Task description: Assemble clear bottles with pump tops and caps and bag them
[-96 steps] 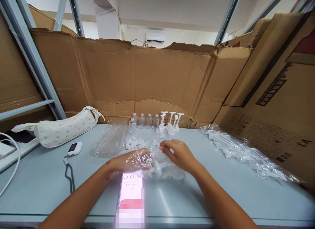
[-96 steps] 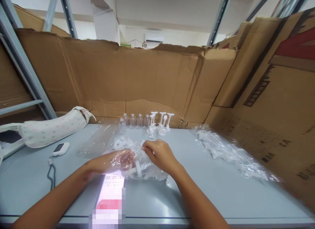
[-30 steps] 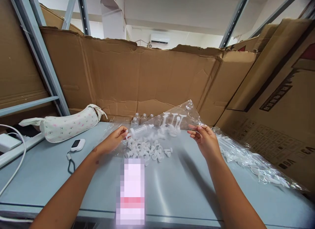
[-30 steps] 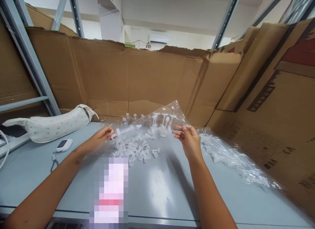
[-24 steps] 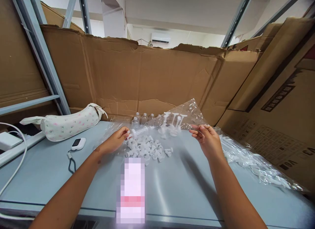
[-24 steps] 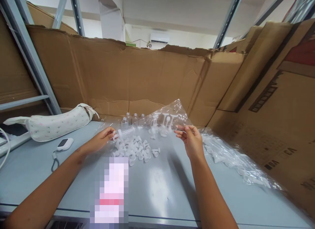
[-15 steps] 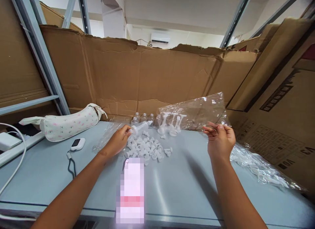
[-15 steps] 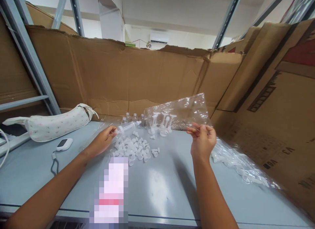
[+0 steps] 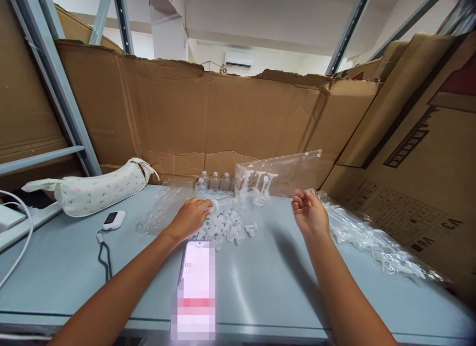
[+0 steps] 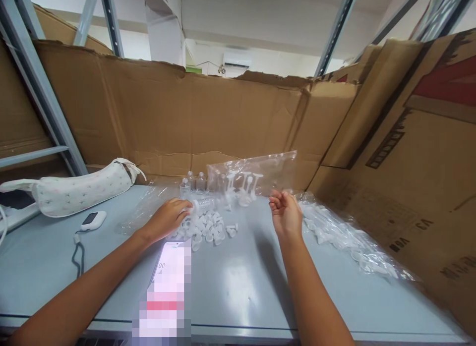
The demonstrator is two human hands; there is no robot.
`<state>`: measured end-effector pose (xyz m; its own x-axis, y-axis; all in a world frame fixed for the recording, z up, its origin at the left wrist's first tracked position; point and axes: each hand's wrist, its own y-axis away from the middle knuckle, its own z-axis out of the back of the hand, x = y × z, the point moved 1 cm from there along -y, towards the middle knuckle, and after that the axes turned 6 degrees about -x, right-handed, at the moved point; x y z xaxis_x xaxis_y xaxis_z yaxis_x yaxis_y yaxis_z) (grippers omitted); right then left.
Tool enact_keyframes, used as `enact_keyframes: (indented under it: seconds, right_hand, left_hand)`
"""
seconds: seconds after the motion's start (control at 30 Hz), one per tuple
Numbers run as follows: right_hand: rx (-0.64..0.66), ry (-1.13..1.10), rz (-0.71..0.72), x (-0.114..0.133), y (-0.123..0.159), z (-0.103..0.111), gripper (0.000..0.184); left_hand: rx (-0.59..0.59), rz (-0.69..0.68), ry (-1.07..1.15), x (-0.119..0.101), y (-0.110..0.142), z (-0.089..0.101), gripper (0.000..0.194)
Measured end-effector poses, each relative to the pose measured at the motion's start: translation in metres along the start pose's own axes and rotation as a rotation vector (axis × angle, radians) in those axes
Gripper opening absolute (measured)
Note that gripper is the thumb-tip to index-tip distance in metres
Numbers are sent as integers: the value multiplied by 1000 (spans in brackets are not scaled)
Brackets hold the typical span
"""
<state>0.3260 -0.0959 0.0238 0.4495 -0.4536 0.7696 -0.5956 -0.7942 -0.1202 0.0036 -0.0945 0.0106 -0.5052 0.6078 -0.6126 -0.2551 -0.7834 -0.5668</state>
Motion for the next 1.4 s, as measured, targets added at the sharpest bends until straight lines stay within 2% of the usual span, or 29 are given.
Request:
enact_keyframes:
  seconds: [0.1, 0.27, 0.4, 0.6, 0.7, 0.83, 1.0, 1.23, 1.3, 1.4]
  right_hand:
    - [88, 70, -114, -14, 2, -3, 19]
    - [239, 190, -292, -31, 13, -10, 18]
    - [355, 258, -383, -38, 27, -16, 15]
    - [570, 343, -490, -44, 58, -30, 16]
    - [637, 383, -515, -46, 70, -35, 17]
    - [637, 421, -511, -51, 75, -36, 23]
    - [565, 439, -484, -63, 74, -34, 30]
    - [516, 428, -230, -62, 70, -36, 36]
    - [531, 412, -194, -57, 71, -35, 36]
    - [663, 392, -175, -48, 74, -34, 58]
  left_hand:
    - [41, -37, -62, 0, 2, -4, 14]
    - [64, -36, 3, -4, 6, -5, 17]
    - [14, -22, 36, -13, 9, -4, 27]
    - [-39, 236, 536, -28, 17, -4, 44]
    - [8, 276, 565, -29, 21, -5, 47]
    - [91, 268, 466, -28, 23, -8, 45]
    - [36, 303, 437, -26, 23, -9, 54]
    - [59, 418, 520, -24, 24, -7, 67]
    - [21, 423, 576, -25, 24, -5, 68]
    - [-39, 401, 663, -25, 23, 1, 68]
